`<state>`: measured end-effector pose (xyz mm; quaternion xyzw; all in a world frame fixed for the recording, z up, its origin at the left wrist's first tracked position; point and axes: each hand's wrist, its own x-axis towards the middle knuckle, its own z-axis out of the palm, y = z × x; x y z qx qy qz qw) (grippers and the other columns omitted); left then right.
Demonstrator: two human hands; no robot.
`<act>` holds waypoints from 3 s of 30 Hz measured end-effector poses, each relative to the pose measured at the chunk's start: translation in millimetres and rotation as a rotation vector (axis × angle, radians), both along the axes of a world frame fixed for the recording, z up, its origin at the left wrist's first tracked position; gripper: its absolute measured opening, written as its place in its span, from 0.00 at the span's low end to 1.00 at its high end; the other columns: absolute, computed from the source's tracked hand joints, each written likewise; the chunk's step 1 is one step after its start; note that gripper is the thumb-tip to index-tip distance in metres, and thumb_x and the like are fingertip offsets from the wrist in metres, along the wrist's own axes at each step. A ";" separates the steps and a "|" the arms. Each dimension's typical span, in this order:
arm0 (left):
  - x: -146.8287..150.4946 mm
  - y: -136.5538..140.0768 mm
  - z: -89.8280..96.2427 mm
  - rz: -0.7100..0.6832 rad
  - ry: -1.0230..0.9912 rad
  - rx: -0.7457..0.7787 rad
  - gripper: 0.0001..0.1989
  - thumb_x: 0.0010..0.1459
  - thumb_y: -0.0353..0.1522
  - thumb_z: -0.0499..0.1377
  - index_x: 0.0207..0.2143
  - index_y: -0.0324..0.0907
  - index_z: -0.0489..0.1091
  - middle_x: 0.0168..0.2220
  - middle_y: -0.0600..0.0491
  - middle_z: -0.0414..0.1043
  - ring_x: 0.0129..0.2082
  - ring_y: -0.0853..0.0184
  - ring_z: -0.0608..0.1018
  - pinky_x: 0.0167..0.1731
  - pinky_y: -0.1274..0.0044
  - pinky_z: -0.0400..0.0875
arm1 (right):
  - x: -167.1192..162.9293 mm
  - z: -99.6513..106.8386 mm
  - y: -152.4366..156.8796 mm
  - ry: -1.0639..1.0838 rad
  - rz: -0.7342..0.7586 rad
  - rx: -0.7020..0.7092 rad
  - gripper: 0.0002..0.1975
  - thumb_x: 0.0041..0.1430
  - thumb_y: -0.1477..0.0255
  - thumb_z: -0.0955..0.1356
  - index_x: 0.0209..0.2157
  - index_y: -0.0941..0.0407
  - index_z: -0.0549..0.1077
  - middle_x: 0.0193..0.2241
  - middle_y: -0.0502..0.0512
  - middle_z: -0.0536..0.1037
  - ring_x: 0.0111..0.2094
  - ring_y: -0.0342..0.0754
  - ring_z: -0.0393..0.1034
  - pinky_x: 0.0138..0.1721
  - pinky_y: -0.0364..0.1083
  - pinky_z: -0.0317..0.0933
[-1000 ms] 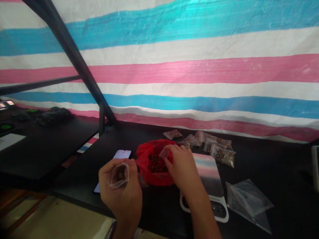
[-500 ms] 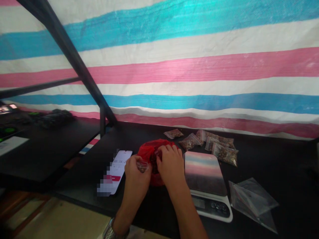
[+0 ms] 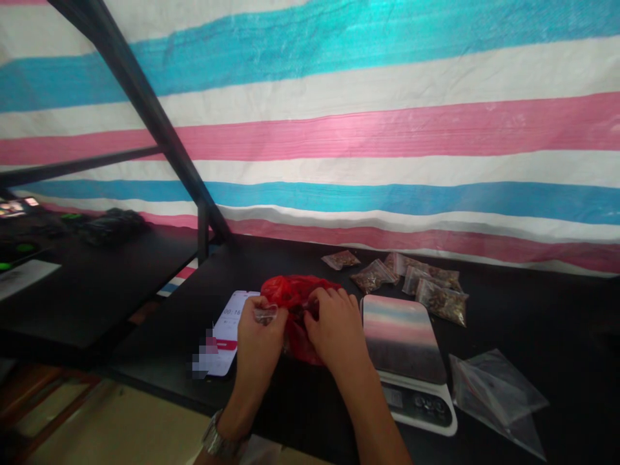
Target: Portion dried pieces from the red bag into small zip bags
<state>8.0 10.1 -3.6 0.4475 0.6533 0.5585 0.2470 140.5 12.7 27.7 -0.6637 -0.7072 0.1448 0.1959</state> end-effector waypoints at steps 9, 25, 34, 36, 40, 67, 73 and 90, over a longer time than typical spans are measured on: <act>-2.8 -5.0 2.9 0.031 0.037 0.052 0.10 0.52 0.28 0.61 0.33 0.47 0.62 0.27 0.62 0.62 0.26 0.68 0.69 0.30 0.75 0.64 | 7.0 6.1 -3.3 0.096 -0.032 -0.040 0.07 0.65 0.73 0.71 0.43 0.54 0.82 0.41 0.58 0.87 0.46 0.58 0.79 0.48 0.52 0.63; -2.0 -4.7 4.1 0.067 0.095 0.067 0.10 0.52 0.27 0.62 0.34 0.47 0.63 0.28 0.61 0.65 0.27 0.67 0.70 0.30 0.74 0.66 | 0.0 8.4 -6.6 0.255 0.015 -0.054 0.04 0.64 0.73 0.72 0.39 0.51 0.81 0.39 0.52 0.87 0.44 0.55 0.79 0.48 0.51 0.62; -0.7 -4.5 6.5 0.066 0.082 0.057 0.10 0.52 0.29 0.63 0.33 0.47 0.63 0.27 0.62 0.65 0.25 0.67 0.70 0.28 0.75 0.65 | -1.1 9.5 -6.3 0.240 -0.046 -0.047 0.04 0.64 0.71 0.71 0.38 0.52 0.80 0.38 0.54 0.87 0.42 0.55 0.81 0.44 0.50 0.63; 0.5 -4.0 6.7 0.049 0.084 0.086 0.10 0.52 0.29 0.63 0.32 0.47 0.63 0.27 0.61 0.65 0.26 0.67 0.70 0.29 0.75 0.66 | -4.2 7.7 -5.7 0.245 -0.039 -0.056 0.05 0.63 0.72 0.71 0.39 0.52 0.81 0.38 0.54 0.88 0.42 0.55 0.81 0.45 0.50 0.63; 1.5 -2.7 6.1 0.011 0.051 0.096 0.09 0.51 0.29 0.62 0.32 0.46 0.64 0.27 0.60 0.66 0.27 0.66 0.71 0.31 0.74 0.67 | -7.2 2.8 -4.2 0.292 -0.043 -0.045 0.05 0.64 0.73 0.70 0.39 0.52 0.81 0.38 0.54 0.88 0.41 0.54 0.82 0.44 0.50 0.64; 13.5 -17.3 16.8 0.064 0.139 0.485 0.14 0.61 0.31 0.66 0.45 0.46 0.65 0.38 0.55 0.66 0.34 0.65 0.75 0.35 0.73 0.72 | 30.6 26.6 -10.1 0.665 -0.038 0.100 0.08 0.64 0.67 0.69 0.42 0.53 0.79 0.40 0.55 0.85 0.41 0.51 0.80 0.44 0.49 0.70; 29.1 -27.1 16.6 -0.133 -0.067 0.191 0.16 0.61 0.36 0.67 0.47 0.45 0.65 0.37 0.54 0.75 0.33 0.64 0.81 0.33 0.74 0.74 | 32.9 60.6 -31.8 0.582 0.055 0.241 0.08 0.62 0.68 0.69 0.42 0.52 0.80 0.39 0.52 0.84 0.38 0.50 0.76 0.43 0.48 0.68; 34.6 -13.8 3.7 -0.283 -0.191 0.171 0.26 0.58 0.25 0.64 0.55 0.46 0.59 0.36 0.58 0.74 0.32 0.67 0.80 0.35 0.75 0.74 | 26.9 46.2 -33.7 0.185 0.214 0.442 0.18 0.64 0.79 0.71 0.52 0.48 0.79 0.45 0.53 0.84 0.46 0.56 0.73 0.51 0.55 0.63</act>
